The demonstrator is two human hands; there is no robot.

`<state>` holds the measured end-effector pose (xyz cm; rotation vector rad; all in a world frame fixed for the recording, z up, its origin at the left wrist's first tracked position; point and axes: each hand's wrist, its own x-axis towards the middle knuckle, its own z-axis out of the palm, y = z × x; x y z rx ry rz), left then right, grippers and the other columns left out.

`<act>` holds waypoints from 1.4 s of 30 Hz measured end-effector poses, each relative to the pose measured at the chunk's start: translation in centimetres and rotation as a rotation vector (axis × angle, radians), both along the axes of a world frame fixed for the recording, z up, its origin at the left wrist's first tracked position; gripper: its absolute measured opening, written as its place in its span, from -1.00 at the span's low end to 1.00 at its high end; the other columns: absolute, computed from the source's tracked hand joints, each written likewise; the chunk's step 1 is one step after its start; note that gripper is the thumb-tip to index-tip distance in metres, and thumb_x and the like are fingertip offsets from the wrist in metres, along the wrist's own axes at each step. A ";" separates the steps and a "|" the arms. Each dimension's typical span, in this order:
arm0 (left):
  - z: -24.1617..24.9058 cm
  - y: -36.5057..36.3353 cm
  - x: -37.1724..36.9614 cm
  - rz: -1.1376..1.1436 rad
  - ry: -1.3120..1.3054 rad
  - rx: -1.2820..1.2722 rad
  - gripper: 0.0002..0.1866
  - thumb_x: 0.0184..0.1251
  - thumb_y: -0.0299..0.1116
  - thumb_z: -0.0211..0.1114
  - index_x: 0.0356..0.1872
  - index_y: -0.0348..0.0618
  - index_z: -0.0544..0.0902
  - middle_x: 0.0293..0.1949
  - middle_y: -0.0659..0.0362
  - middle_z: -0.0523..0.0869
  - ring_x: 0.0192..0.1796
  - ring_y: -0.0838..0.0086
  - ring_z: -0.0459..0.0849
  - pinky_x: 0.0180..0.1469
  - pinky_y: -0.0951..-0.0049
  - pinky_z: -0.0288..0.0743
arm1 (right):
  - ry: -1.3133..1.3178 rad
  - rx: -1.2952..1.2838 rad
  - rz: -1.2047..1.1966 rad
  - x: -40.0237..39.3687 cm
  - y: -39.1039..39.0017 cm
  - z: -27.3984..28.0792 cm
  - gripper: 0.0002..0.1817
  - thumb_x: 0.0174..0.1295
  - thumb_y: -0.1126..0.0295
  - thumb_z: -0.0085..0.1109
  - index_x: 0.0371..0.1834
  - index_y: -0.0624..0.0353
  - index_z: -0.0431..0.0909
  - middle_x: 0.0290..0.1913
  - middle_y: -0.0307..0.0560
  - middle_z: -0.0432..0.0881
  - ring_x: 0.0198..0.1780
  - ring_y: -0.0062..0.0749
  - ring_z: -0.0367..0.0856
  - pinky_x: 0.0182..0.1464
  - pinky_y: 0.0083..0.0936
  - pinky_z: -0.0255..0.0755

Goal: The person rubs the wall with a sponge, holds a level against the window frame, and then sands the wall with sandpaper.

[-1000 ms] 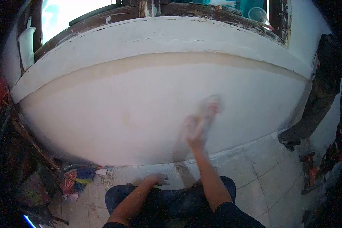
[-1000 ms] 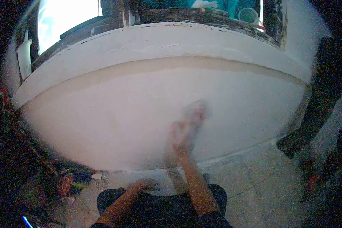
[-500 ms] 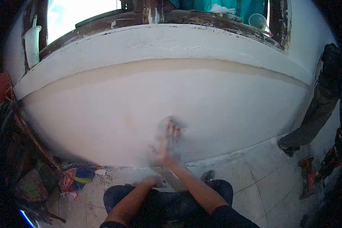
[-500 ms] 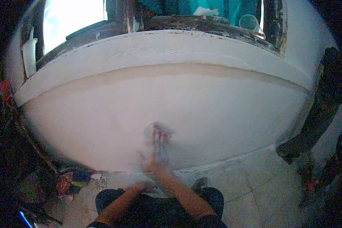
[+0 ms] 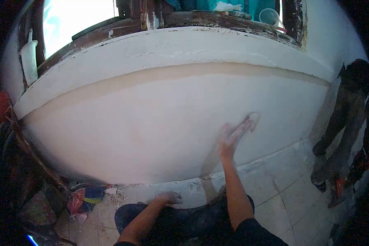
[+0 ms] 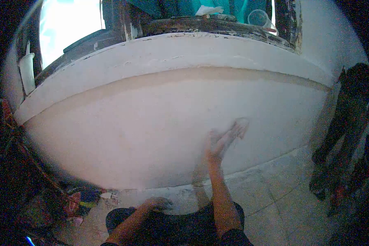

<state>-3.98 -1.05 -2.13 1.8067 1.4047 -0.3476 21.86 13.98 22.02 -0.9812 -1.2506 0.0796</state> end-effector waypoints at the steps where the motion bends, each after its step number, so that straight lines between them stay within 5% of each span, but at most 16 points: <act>1: 0.0 0.0 0.6 0.007 0.094 0.010 -0.33 0.44 0.20 0.18 0.45 0.09 0.50 0.46 0.09 0.52 0.45 0.12 0.49 0.48 0.05 0.35 | -0.069 0.008 -0.017 -0.9 -0.5 -0.2 0.05 0.46 0.02 0.11 0.67 0.43 -0.34 0.69 0.44 -0.34 0.71 0.26 -0.47 0.63 0.22 -0.53; 6: 1.0 0.1 0.6 0.083 0.114 -0.147 -0.32 0.40 0.19 0.23 0.46 0.16 0.50 0.45 0.10 0.54 0.43 0.11 0.52 0.46 0.04 0.37 | -0.364 0.050 0.152 -8.6 -5.9 -2.0 0.14 0.32 -0.12 0.24 0.69 0.33 -0.21 0.69 0.41 -0.22 0.68 0.42 -0.38 0.60 0.37 -0.46; 9: -4.0 -0.6 -0.2 -0.026 0.169 -0.032 -0.31 0.37 0.22 0.25 0.46 0.17 0.51 0.44 0.09 0.54 0.43 0.10 0.51 0.45 0.03 0.37 | -0.623 0.074 0.316 -12.0 -7.3 -6.0 0.12 0.29 -0.15 0.26 0.69 0.28 -0.13 0.70 0.34 -0.17 0.69 0.39 -0.29 0.61 0.37 -0.44; 10: -7.8 -2.5 -0.5 -0.105 0.234 0.480 -0.30 0.36 0.23 0.26 0.45 0.15 0.51 0.44 0.09 0.54 0.44 0.09 0.51 0.46 0.03 0.37 | -0.626 0.075 0.319 -11.9 -7.1 -6.0 0.12 0.29 -0.15 0.26 0.69 0.28 -0.13 0.70 0.34 -0.17 0.69 0.39 -0.29 0.61 0.37 -0.44; 12: -8.4 -2.6 -0.5 -0.178 0.296 0.993 -0.29 0.36 0.24 0.27 0.44 0.13 0.52 0.43 0.08 0.55 0.44 0.09 0.51 0.46 0.03 0.37 | -0.712 0.144 0.209 -11.0 -6.1 -5.5 0.04 0.31 -0.08 0.26 0.68 0.28 -0.04 0.70 0.28 -0.10 0.69 0.32 -0.23 0.62 0.33 -0.41; 14: -4.1 0.8 -0.1 -0.067 0.140 0.117 -0.26 0.34 0.26 0.29 0.42 0.06 0.53 0.43 0.06 0.55 0.43 0.08 0.51 0.47 0.02 0.36 | -0.577 0.124 0.101 -7.6 -4.3 -2.1 -0.03 0.35 0.00 0.23 0.66 0.29 0.00 0.68 0.28 -0.03 0.69 0.27 -0.19 0.63 0.31 -0.36; 18: -3.3 -0.2 -2.2 0.153 -0.385 -0.021 -0.25 0.36 0.27 0.27 0.42 0.02 0.53 0.43 0.04 0.54 0.45 0.07 0.49 0.48 0.01 0.34 | -0.153 0.082 -0.074 0.3 0.5 1.0 -0.16 0.52 0.15 0.02 0.68 0.36 -0.13 0.70 0.31 -0.15 0.72 0.17 -0.32 0.67 0.08 -0.40; 22: 2.9 -0.5 0.7 -0.003 -0.006 0.035 -0.29 0.41 0.25 0.23 0.41 0.01 0.55 0.43 0.04 0.54 0.44 0.06 0.49 0.47 0.00 0.35 | 0.145 -0.089 -0.003 3.1 1.4 0.1 -0.16 0.54 0.18 0.00 0.69 0.36 -0.19 0.71 0.31 -0.23 0.73 0.11 -0.35 0.68 -0.01 -0.42; 24: 3.7 -1.2 0.3 0.039 0.041 0.002 -0.30 0.41 0.24 0.22 0.40 0.01 0.55 0.43 0.04 0.55 0.44 0.06 0.50 0.47 -0.01 0.36 | -0.162 0.103 -0.117 1.5 0.8 0.4 -0.13 0.54 0.15 0.01 0.69 0.36 -0.22 0.72 0.31 -0.27 0.73 0.11 -0.39 0.68 0.03 -0.44; 27: 4.3 -2.5 -0.5 0.158 -0.227 0.012 -0.28 0.40 0.26 0.22 0.41 0.01 0.54 0.42 0.04 0.55 0.43 0.04 0.51 0.46 -0.01 0.37 | -0.411 0.195 0.063 -4.9 -3.7 1.4 -0.02 0.45 0.05 0.14 0.68 0.40 -0.18 0.71 0.33 -0.24 0.71 0.25 -0.39 0.67 0.11 -0.42; 29: 4.7 -2.0 -0.1 0.150 -0.092 -0.016 -0.28 0.40 0.27 0.21 0.43 0.03 0.53 0.43 0.05 0.55 0.44 0.05 0.50 0.47 -0.01 0.35 | -0.577 0.175 0.114 -8.9 -6.4 0.3 0.07 0.36 -0.03 0.24 0.67 0.40 -0.15 0.69 0.36 -0.18 0.70 0.35 -0.32 0.66 0.15 -0.38; 32: 0.7 -0.6 0.0 -0.103 0.136 0.157 -0.27 0.39 0.28 0.21 0.43 0.04 0.53 0.43 0.04 0.55 0.43 0.06 0.51 0.47 -0.01 0.36 | -0.685 0.081 0.220 -11.9 -7.4 -3.7 0.10 0.30 -0.07 0.29 0.68 0.35 -0.12 0.68 0.37 -0.11 0.68 0.40 -0.27 0.66 0.18 -0.34; 34: 5.3 -2.1 0.5 -0.005 0.072 0.095 -0.27 0.38 0.28 0.23 0.41 0.04 0.54 0.42 0.04 0.55 0.43 0.06 0.51 0.46 -0.02 0.37 | -0.705 0.026 0.289 -12.1 -7.2 -4.4 0.10 0.29 -0.07 0.30 0.68 0.32 -0.09 0.67 0.37 -0.08 0.68 0.40 -0.24 0.65 0.19 -0.32; 36: 4.5 -1.8 0.3 0.091 0.007 0.040 -0.27 0.37 0.28 0.24 0.40 0.03 0.55 0.42 0.05 0.55 0.43 0.07 0.51 0.45 -0.02 0.37 | -0.744 0.159 0.096 -10.3 -5.5 -3.7 0.05 0.30 -0.05 0.29 0.68 0.28 -0.03 0.67 0.35 -0.04 0.69 0.36 -0.24 0.65 0.19 -0.30; 38: -2.7 0.5 -0.2 -0.058 0.103 0.136 -0.27 0.36 0.28 0.26 0.38 0.01 0.57 0.42 0.05 0.55 0.44 0.09 0.50 0.44 -0.02 0.38 | -0.518 0.085 0.039 -7.9 -6.1 0.3 -0.04 0.37 -0.01 0.21 0.68 0.28 0.00 0.67 0.33 0.00 0.70 0.28 -0.22 0.65 0.18 -0.30; 42: -2.6 0.4 0.3 0.004 0.122 0.102 -0.28 0.36 0.28 0.26 0.38 0.02 0.57 0.43 0.06 0.54 0.44 0.10 0.50 0.44 -0.01 0.39 | -0.288 0.099 -0.106 -1.0 -1.2 0.5 -0.21 0.54 0.18 0.00 0.68 0.34 -0.06 0.69 0.30 -0.07 0.71 0.18 -0.22 0.66 0.08 -0.29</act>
